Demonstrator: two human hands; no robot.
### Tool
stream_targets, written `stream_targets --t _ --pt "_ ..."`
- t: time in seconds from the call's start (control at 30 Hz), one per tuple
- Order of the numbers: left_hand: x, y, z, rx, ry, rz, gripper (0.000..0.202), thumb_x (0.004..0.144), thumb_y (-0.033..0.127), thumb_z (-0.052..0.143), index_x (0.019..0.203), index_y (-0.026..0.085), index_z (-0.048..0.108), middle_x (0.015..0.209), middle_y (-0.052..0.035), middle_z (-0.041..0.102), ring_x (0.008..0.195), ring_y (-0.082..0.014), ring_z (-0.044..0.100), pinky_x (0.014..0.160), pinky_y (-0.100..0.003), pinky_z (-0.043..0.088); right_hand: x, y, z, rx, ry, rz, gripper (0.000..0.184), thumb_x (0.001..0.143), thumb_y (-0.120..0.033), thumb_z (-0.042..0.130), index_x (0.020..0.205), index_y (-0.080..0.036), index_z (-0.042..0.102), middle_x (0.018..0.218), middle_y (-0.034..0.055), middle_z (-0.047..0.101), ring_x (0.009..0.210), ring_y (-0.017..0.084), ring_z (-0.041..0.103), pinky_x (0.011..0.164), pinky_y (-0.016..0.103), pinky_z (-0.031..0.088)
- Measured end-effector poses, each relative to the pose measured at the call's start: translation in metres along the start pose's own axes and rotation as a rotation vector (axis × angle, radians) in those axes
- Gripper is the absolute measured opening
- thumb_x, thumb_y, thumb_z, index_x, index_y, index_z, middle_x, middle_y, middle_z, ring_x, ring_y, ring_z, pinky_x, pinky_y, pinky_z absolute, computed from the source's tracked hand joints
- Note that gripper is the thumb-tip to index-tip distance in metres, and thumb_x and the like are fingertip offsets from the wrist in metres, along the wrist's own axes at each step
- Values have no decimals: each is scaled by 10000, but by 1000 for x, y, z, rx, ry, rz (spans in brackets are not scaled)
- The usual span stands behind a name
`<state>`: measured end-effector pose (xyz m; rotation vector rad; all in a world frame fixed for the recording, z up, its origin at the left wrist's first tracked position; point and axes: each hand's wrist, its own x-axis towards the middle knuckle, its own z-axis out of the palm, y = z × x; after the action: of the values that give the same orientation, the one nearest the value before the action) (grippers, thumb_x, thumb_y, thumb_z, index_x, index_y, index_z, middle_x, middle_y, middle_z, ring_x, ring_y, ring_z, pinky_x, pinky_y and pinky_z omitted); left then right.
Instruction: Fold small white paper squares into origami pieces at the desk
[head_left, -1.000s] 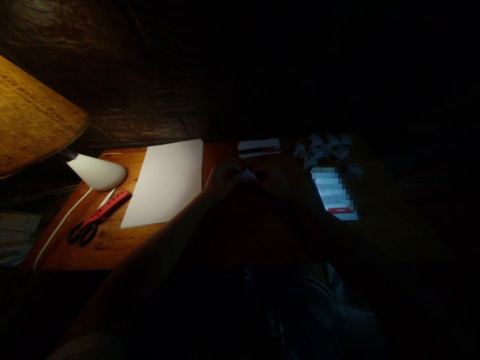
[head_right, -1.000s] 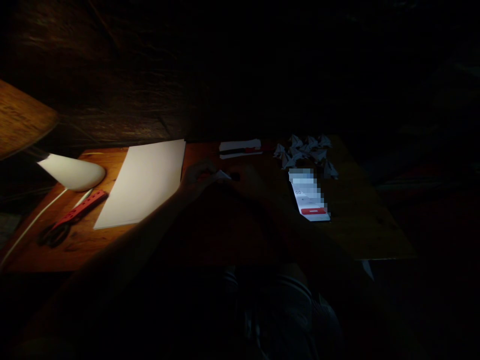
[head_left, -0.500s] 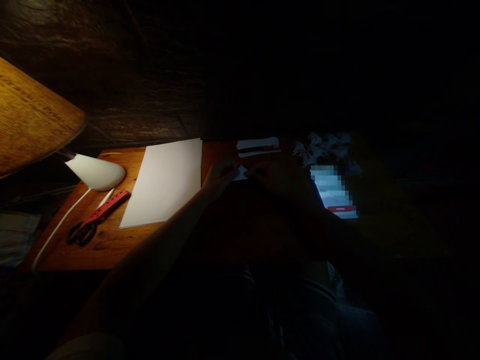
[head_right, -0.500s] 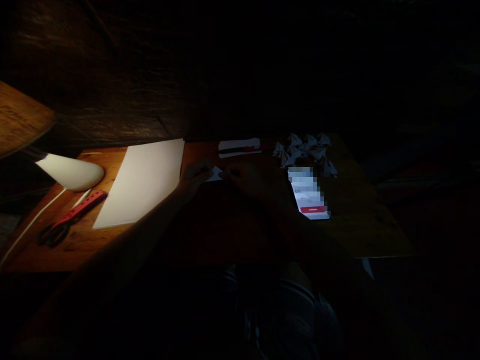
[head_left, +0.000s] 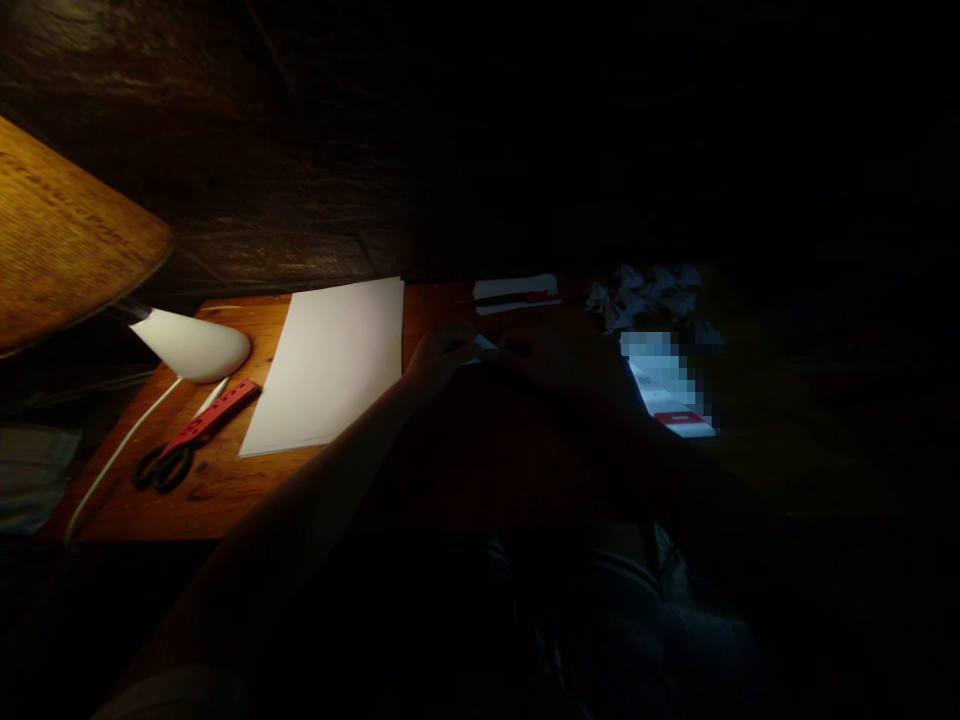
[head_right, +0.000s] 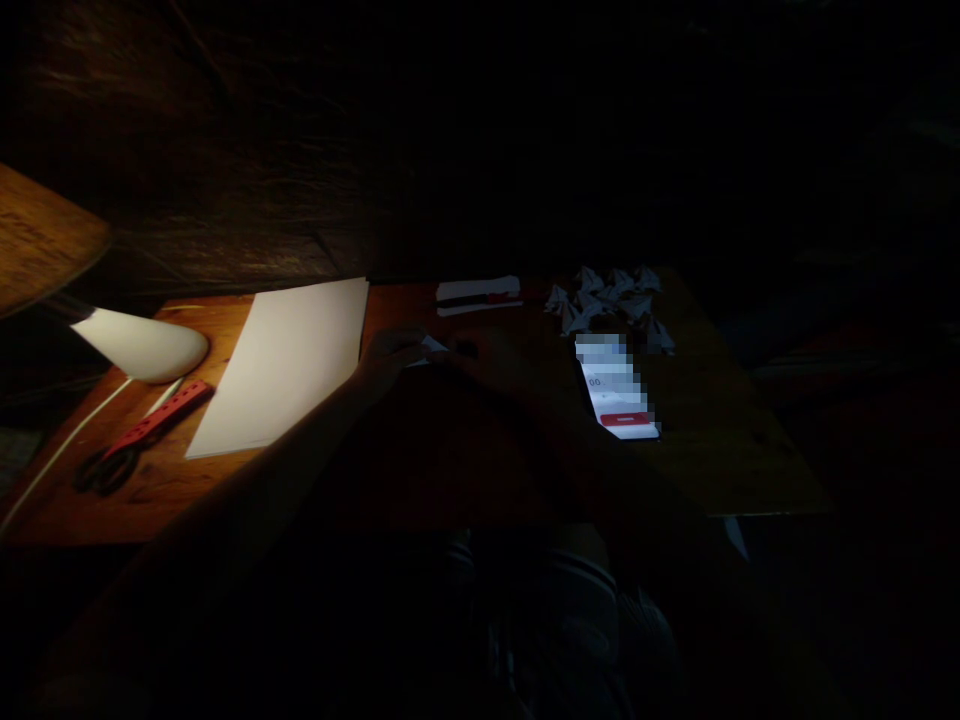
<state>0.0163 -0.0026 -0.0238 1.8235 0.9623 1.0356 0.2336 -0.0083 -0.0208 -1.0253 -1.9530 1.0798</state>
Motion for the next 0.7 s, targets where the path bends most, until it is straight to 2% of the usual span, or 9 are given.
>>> stream_targets --t 0.1,0.23,0.37,0.57,0.7 --pt "0 -2 -1 25 28 14 305 813 366 666 610 216 494 680 9 438 649 -147 424 615 -306 363 0 1 -1 -2 0 4 492 895 -663 706 860 -174 744 848 41 721 741 164 579 683 291 415" --pt "-1 -4 0 56 25 -3 246 864 359 656 699 208 553 692 22 479 662 -141 462 625 -290 383 0 2 -1 -10 -5 24 435 914 -596 699 807 -175 722 781 19 686 706 154 549 650 279 377" --pt "-3 -5 1 61 -11 -25 201 842 358 692 769 193 602 718 20 530 674 -135 490 610 -269 374 0 0 -2 -4 4 -2 447 913 -601 699 811 -168 739 793 23 695 727 157 558 666 280 382" --pt "-3 -6 -1 112 -18 -25 232 812 367 727 752 202 576 694 35 489 637 -121 442 575 -260 332 -1 0 0 -43 20 16 288 933 -432 706 841 -170 780 828 36 742 739 167 603 683 284 407" --pt "-4 -8 -1 76 -5 -13 251 824 378 725 739 211 558 650 47 453 606 -116 411 558 -263 327 0 -2 1 -30 48 17 340 940 -499 717 865 -176 795 853 48 760 762 179 617 689 288 433"
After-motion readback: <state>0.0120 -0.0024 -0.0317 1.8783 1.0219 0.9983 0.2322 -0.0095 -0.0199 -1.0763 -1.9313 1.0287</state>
